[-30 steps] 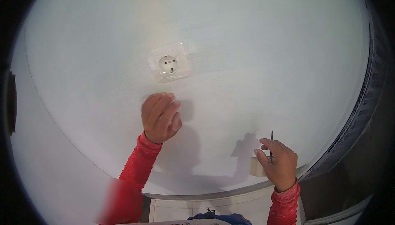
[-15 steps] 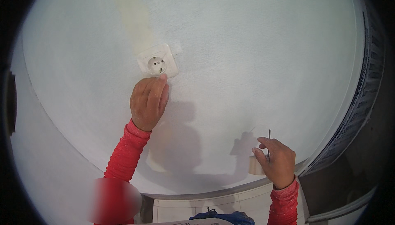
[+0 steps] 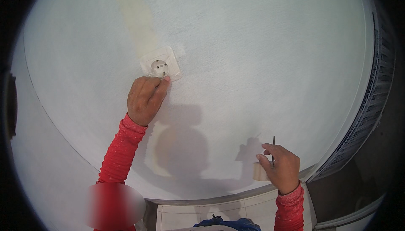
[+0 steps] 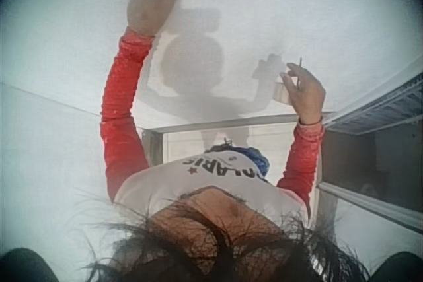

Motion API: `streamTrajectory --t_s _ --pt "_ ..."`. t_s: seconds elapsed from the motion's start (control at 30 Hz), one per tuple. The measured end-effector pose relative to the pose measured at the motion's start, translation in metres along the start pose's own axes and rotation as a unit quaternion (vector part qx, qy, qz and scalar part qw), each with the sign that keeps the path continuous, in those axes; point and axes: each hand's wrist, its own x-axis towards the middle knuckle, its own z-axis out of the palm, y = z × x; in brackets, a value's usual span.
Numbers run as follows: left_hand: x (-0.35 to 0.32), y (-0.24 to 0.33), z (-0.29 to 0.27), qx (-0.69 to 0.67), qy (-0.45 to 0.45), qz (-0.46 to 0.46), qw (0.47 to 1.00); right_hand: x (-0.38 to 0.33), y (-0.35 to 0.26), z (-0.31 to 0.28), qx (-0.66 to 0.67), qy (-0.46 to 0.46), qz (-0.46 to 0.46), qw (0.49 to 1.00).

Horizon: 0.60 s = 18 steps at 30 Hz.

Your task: The person walks through a construction site and applies masking tape around a wall electrical outlet and a light switch. They use a small tool to smooth the tape edges and ensure coverage around the fixtures.

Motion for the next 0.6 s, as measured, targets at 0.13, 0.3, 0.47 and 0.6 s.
streamTrajectory --t_s 0.13,0.3,0.47,0.6 --pt "-0.004 0.002 -0.005 -0.033 -0.004 -0.025 0.999 0.001 -0.002 0.000 -0.008 -0.022 0.016 1.000" --pt "-0.010 -0.006 -0.018 -0.054 0.066 -0.152 0.985 0.002 -0.003 0.000 0.007 -0.024 0.029 0.999" --pt "0.017 -0.044 -0.035 -0.116 -0.040 -0.204 0.971 0.003 0.000 0.001 0.006 -0.020 0.012 1.000" --pt "0.043 -0.058 -0.041 -0.109 -0.090 -0.160 0.977 0.004 0.000 0.000 0.005 -0.023 -0.006 1.000"
